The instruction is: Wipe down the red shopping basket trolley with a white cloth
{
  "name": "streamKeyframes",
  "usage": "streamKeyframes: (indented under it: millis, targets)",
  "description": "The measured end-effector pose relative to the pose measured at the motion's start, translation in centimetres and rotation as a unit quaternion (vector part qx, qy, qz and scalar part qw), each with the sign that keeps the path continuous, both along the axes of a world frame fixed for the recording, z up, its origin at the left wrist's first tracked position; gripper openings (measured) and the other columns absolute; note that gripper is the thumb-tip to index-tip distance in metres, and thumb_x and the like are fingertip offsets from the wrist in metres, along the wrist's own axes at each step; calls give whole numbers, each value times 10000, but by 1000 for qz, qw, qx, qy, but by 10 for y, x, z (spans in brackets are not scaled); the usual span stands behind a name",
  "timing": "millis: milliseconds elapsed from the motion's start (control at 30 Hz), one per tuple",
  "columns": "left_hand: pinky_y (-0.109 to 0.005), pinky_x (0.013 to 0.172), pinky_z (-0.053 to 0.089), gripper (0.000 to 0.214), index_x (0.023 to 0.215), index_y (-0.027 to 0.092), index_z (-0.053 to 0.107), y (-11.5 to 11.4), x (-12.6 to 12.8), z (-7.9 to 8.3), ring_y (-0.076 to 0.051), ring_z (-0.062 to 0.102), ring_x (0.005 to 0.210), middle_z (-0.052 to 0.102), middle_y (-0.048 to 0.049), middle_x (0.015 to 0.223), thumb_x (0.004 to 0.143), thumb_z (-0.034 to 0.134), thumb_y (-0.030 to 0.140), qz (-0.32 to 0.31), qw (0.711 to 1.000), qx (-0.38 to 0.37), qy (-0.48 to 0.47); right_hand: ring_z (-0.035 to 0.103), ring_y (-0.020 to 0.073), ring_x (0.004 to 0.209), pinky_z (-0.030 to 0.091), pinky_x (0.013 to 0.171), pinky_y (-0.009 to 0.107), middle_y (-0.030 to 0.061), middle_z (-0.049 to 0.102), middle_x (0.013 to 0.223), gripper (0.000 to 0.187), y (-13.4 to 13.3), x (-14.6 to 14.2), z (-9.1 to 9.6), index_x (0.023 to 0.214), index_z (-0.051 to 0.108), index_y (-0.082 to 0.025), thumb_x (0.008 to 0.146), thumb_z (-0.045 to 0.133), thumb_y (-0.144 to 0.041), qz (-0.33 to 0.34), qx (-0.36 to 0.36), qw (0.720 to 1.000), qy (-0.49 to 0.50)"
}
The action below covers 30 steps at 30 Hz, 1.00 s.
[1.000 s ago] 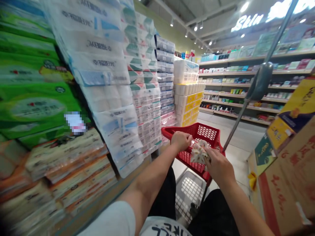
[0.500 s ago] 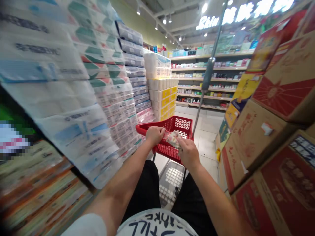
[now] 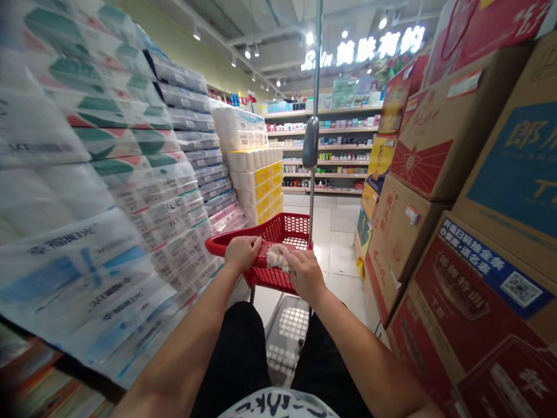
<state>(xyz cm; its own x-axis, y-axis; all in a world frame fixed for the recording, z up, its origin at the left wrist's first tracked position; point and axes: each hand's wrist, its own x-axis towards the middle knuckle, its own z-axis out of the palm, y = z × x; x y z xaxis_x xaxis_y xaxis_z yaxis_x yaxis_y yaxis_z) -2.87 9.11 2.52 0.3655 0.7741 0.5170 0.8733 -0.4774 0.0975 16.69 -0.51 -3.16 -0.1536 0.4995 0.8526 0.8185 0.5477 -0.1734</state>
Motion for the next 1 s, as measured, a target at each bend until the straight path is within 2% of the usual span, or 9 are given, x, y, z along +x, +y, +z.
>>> streamKeyframes:
  millis: [100, 300, 500, 567, 667, 767, 833, 900, 1000]
  targets:
    - [-303, 759, 414, 440, 828, 252, 732, 7, -9, 0, -203, 647, 816, 733, -27, 859, 912, 338, 429, -24, 1000, -6, -13, 513, 244, 1152, 438, 965, 447, 77, 615, 1194, 323, -8, 1, -7, 1144, 604, -238, 865, 489, -123, 62, 29, 997, -17]
    - [-291, 759, 432, 407, 885, 245, 736, 21, -30, 3, -200, 650, 846, 736, -25, 903, 891, 379, 441, -56, 997, -48, -30, 589, 228, 980, 492, 865, 417, 91, 655, 1071, 306, 3, 4, 0, 1117, 606, -205, 836, 511, -133, 78, -39, 996, 35]
    - [-318, 816, 446, 455, 801, 210, 722, 29, -51, 6, -202, 650, 840, 730, -48, 863, 918, 330, 410, -93, 994, -21, -48, 574, 235, 1007, 483, 898, 436, 84, 647, 1039, 327, -6, -32, -6, 1108, 616, -214, 825, 485, -115, 87, 18, 994, 63]
    - [-351, 843, 435, 454, 773, 187, 701, 22, -52, 7, -216, 637, 850, 717, -73, 837, 924, 313, 370, -70, 996, 37, -49, 553, 235, 1095, 468, 955, 444, 84, 635, 1117, 360, -11, -40, -9, 1171, 586, -226, 847, 473, -120, 116, 37, 991, 59]
    - [-389, 860, 414, 371, 836, 175, 674, -6, -40, 1, -234, 609, 895, 699, -90, 889, 912, 338, 316, -47, 991, 113, -60, 531, 225, 1171, 464, 999, 433, 96, 601, 1213, 383, -12, -42, -16, 1245, 535, -229, 880, 463, -136, 159, 50, 984, 71]
    - [-381, 847, 405, 276, 768, 205, 642, -41, -19, -17, -204, 587, 792, 675, -52, 786, 876, 392, 253, -135, 987, 79, -37, 511, 231, 1211, 473, 999, 434, 124, 556, 1278, 385, -8, -38, -28, 1280, 499, -210, 900, 457, -162, 160, 47, 981, 101]
    - [-409, 884, 376, 230, 710, 211, 613, -57, -9, -30, -203, 562, 750, 645, -39, 712, 842, 428, 241, -140, 985, 84, -52, 468, 242, 1256, 454, 1016, 469, 129, 537, 1301, 387, -7, -35, -34, 1286, 482, -204, 903, 445, -159, 149, 49, 982, 107]
    - [-409, 869, 368, 231, 708, 211, 604, -64, -5, -39, -210, 548, 775, 636, -47, 724, 838, 417, 244, -144, 982, 95, -79, 450, 247, 1269, 438, 1025, 497, 122, 543, 1292, 366, -7, -33, -33, 1254, 491, -207, 896, 441, -146, 145, 48, 983, 101]
    - [-401, 845, 357, 252, 715, 216, 606, -62, -7, -44, -210, 535, 780, 628, -47, 728, 847, 402, 282, -159, 977, 99, -103, 522, 245, 1174, 457, 993, 489, 113, 604, 1184, 287, -8, -35, -22, 1154, 544, -207, 882, 467, -156, 141, 13, 985, 96]
